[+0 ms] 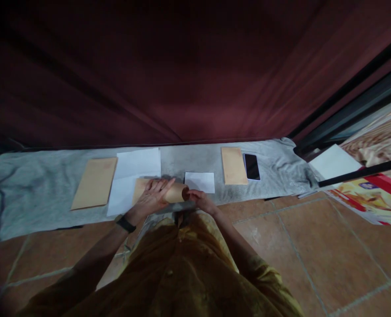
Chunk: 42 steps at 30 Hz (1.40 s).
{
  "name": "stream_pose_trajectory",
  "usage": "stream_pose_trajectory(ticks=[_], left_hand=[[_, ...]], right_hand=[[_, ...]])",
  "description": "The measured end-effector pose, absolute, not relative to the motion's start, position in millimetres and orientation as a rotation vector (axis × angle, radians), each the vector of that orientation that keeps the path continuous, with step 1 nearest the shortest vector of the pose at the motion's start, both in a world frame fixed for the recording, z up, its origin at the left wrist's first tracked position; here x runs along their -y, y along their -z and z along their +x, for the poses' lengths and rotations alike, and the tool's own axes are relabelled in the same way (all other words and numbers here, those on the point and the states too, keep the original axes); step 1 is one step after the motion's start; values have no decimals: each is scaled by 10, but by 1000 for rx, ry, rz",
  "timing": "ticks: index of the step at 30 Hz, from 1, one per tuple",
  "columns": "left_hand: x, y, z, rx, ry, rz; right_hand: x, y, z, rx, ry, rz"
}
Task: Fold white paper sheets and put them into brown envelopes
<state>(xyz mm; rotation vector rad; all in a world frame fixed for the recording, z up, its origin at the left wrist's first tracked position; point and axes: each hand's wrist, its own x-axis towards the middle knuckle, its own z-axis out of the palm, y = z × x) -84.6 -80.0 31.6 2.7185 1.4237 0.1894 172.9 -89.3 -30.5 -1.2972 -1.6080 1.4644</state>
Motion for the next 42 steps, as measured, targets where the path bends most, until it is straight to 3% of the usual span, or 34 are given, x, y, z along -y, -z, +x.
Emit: stream_pose_trajectory(ticks=[3,8,12,25,30,42], left_hand=[[757,-337,-880,-1467,-221,2680],[695,-276,-933,-1519,-248,2626],[669,-210,-945,-1519,-244,2621],[630,-194,-954,-1545,-203,2599],[628,-186,-961,-1529,-197,2603],[635,-190,-936,-1556,-168,2587]], right_hand=[[848,277,1930,1503,-1285,-1421],[715,231,2297,1539,-577,-1922],[629,281,2351,1624,-386,-2132],[476,371,2233,1549,-515,-2158],[529,381,2348,1513,-685,-1939],[717,391,2474,816,-1087,-1417]])
